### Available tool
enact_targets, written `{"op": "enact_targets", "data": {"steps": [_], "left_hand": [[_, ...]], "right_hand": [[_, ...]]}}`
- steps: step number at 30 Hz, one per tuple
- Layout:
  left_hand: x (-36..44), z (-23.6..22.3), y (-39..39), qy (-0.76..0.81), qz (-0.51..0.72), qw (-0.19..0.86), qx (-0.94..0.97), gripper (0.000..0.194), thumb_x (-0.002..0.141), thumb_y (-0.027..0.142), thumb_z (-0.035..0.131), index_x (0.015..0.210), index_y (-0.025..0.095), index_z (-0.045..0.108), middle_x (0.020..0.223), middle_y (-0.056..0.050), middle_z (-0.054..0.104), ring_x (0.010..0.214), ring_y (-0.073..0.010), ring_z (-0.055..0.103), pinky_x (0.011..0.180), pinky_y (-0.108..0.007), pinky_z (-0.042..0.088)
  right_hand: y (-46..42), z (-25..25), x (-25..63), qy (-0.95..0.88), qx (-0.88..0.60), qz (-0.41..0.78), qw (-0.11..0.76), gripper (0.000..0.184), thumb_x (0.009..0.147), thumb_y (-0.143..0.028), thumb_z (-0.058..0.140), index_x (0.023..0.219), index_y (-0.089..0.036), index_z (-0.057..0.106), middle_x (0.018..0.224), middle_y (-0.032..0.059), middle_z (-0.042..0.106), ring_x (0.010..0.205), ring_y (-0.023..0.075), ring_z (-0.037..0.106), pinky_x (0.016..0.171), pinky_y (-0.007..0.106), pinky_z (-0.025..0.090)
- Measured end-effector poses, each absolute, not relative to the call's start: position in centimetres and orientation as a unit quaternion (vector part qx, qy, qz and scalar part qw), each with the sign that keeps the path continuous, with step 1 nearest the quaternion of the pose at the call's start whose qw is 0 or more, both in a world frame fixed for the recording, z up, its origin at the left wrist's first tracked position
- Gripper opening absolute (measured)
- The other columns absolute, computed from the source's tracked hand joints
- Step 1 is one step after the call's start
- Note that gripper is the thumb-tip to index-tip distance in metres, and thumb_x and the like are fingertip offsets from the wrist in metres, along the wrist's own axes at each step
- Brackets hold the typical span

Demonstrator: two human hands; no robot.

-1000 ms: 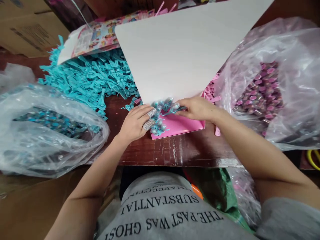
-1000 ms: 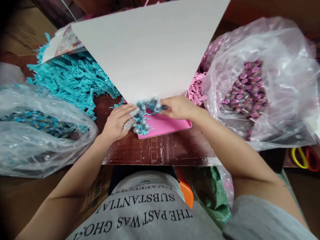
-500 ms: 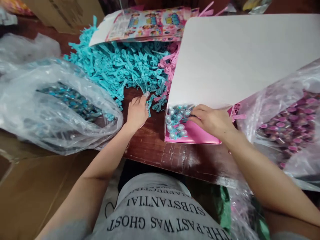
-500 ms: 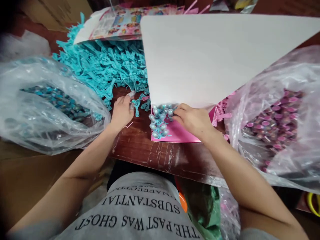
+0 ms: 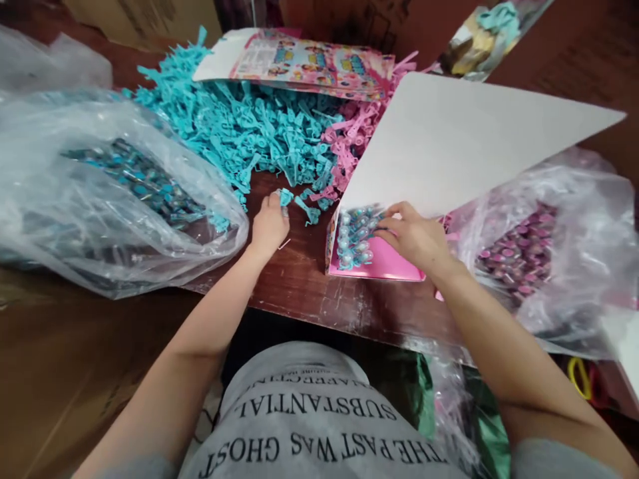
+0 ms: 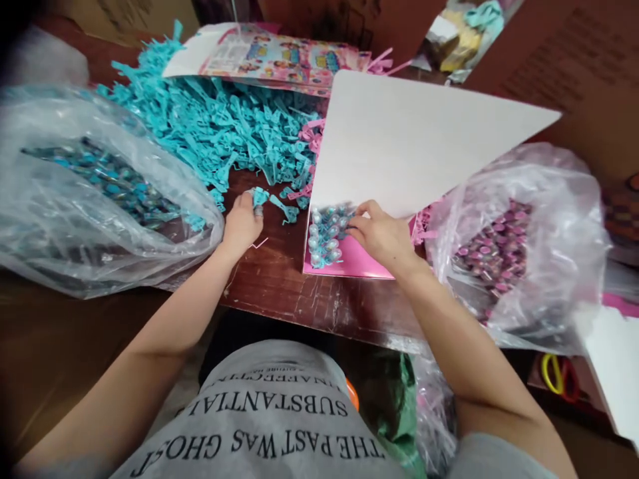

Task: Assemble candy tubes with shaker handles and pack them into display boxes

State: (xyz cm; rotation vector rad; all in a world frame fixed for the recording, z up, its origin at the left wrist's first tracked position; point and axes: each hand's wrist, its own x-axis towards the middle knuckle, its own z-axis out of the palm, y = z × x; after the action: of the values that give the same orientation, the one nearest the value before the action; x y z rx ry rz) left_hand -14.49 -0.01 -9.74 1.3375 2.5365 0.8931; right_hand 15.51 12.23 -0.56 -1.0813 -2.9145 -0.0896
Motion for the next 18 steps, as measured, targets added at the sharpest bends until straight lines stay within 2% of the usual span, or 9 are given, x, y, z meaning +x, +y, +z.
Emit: {"op": "enact_targets", "data": {"steps": [3, 6, 8, 10, 11, 13, 15, 18], "left_hand": [[-15.2, -9.8, -1.1, 0.811, 0.375, 0.059, 0.444, 0.041, 0.095, 0.014, 0.055, 0.136, 0.013, 0.059, 0.136, -0.024, 0.065, 0.128, -0.0381, 0.066, 0.115, -0.050, 0.051], [-15.3, -9.6, -2.1, 0.777, 0.477, 0.057, 0.407, 0.029, 0.098, 0.027, 0.063, 0.124, 0.016, 0.061, 0.119, -0.017, 0.070, 0.120, -0.0346, 0.068, 0.112, -0.049, 0.053], [-14.5, -9.5, -2.2, 0.748, 0.555, 0.069, 0.358, 0.032, 0.100, 0.043, 0.065, 0.119, 0.018, 0.061, 0.109, -0.012, 0.071, 0.105, -0.0292, 0.071, 0.103, -0.045, 0.057], [-12.9, -9.3, -1.6, 0.701, 0.636, 0.110, 0.303, 0.038, 0.102, 0.056, 0.062, 0.115, 0.020, 0.060, 0.099, -0.007, 0.069, 0.085, -0.0219, 0.070, 0.088, -0.038, 0.059], [-11.7, -9.2, -0.9, 0.672, 0.673, 0.143, 0.275, 0.039, 0.102, 0.059, 0.060, 0.112, 0.021, 0.060, 0.095, -0.004, 0.068, 0.077, -0.0188, 0.068, 0.081, -0.034, 0.059], [-8.9, -8.9, 0.9, 0.616, 0.724, 0.217, 0.220, 0.034, 0.103, 0.055, 0.060, 0.105, 0.021, 0.059, 0.087, -0.002, 0.065, 0.070, -0.0150, 0.065, 0.072, -0.029, 0.058], [-6.1, -8.8, 2.9, 0.582, 0.747, 0.266, 0.180, 0.024, 0.104, 0.045, 0.060, 0.098, 0.021, 0.058, 0.082, 0.000, 0.063, 0.069, -0.0131, 0.064, 0.069, -0.025, 0.055], [-3.2, -8.8, 5.0, 0.568, 0.762, 0.272, 0.149, 0.018, 0.106, 0.033, 0.056, 0.092, 0.022, 0.055, 0.077, 0.001, 0.058, 0.066, -0.0113, 0.059, 0.065, -0.022, 0.049]], "right_hand": [[11.8, -1.5, 15.3, -0.930, -0.368, -0.010, 0.008, 0.032, 0.108, -0.043, 0.053, 0.116, -0.028, 0.081, 0.134, 0.0044, 0.069, 0.086, 0.0190, 0.068, 0.052, 0.030, 0.035], [11.9, -2.4, 16.1, -0.933, -0.355, 0.029, 0.044, 0.029, 0.106, -0.044, 0.057, 0.115, -0.028, 0.080, 0.134, 0.0065, 0.069, 0.097, 0.0233, 0.071, 0.057, 0.032, 0.047], [12.3, -3.2, 17.0, -0.926, -0.345, 0.078, 0.131, 0.037, 0.103, -0.052, 0.061, 0.123, -0.025, 0.076, 0.136, 0.0115, 0.066, 0.112, 0.0287, 0.070, 0.073, 0.039, 0.059], [12.8, -4.3, 17.6, -0.892, -0.349, 0.138, 0.253, 0.060, 0.099, -0.065, 0.064, 0.139, -0.021, 0.066, 0.143, 0.0178, 0.061, 0.128, 0.0333, 0.064, 0.091, 0.047, 0.063], [12.9, -4.9, 17.7, -0.869, -0.350, 0.172, 0.304, 0.070, 0.098, -0.070, 0.062, 0.146, -0.019, 0.059, 0.147, 0.0205, 0.058, 0.135, 0.0344, 0.060, 0.098, 0.050, 0.063], [12.6, -6.3, 17.3, -0.839, -0.349, 0.229, 0.348, 0.078, 0.100, -0.074, 0.053, 0.156, -0.019, 0.048, 0.154, 0.0228, 0.053, 0.142, 0.0343, 0.056, 0.108, 0.055, 0.060], [11.6, -7.4, 16.4, -0.837, -0.346, 0.251, 0.341, 0.075, 0.105, -0.070, 0.045, 0.161, -0.020, 0.041, 0.160, 0.0223, 0.049, 0.149, 0.0334, 0.052, 0.120, 0.060, 0.050], [9.7, -8.8, 15.2, -0.847, -0.352, 0.234, 0.322, 0.071, 0.111, -0.063, 0.036, 0.167, -0.021, 0.032, 0.169, 0.0218, 0.039, 0.161, 0.0314, 0.038, 0.131, 0.063, 0.035]]}}
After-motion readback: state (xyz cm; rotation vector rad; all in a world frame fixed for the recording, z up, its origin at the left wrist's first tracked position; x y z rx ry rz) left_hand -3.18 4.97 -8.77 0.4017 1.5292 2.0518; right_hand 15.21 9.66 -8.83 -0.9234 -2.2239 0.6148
